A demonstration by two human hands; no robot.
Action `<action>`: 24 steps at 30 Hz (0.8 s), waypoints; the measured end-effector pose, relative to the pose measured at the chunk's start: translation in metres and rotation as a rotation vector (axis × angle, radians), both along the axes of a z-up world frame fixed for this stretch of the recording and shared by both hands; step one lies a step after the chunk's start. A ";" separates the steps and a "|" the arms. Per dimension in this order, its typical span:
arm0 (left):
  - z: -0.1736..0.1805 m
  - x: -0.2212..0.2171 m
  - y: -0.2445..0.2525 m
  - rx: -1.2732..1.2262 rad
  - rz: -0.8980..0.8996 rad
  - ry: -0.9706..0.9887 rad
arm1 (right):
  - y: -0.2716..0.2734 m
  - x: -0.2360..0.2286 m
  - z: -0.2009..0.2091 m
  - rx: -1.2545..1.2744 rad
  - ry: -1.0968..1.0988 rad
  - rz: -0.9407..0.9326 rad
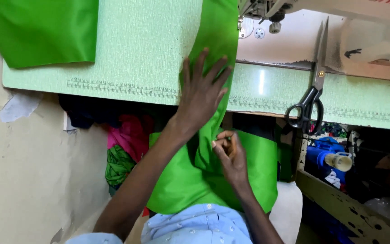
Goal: Folding and aligning green fabric strips at a sewing workstation.
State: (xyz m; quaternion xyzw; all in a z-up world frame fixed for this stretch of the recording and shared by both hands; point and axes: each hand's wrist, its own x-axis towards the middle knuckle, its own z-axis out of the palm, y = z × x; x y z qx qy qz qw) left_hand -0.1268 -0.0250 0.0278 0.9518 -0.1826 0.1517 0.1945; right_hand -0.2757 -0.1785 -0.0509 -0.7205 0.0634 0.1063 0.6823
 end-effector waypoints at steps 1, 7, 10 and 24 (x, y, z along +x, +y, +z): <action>-0.002 -0.024 0.003 0.001 -0.003 0.008 | 0.000 -0.012 0.013 0.001 0.008 -0.003; -0.008 -0.151 0.009 -0.602 0.164 0.212 | 0.004 -0.070 0.062 -0.456 -0.034 0.380; -0.023 -0.183 0.007 -1.117 0.233 0.864 | 0.009 -0.082 0.070 -0.420 -0.183 0.503; -0.053 -0.242 0.067 -0.376 0.010 0.697 | -0.011 -0.003 0.162 -0.492 -0.376 0.831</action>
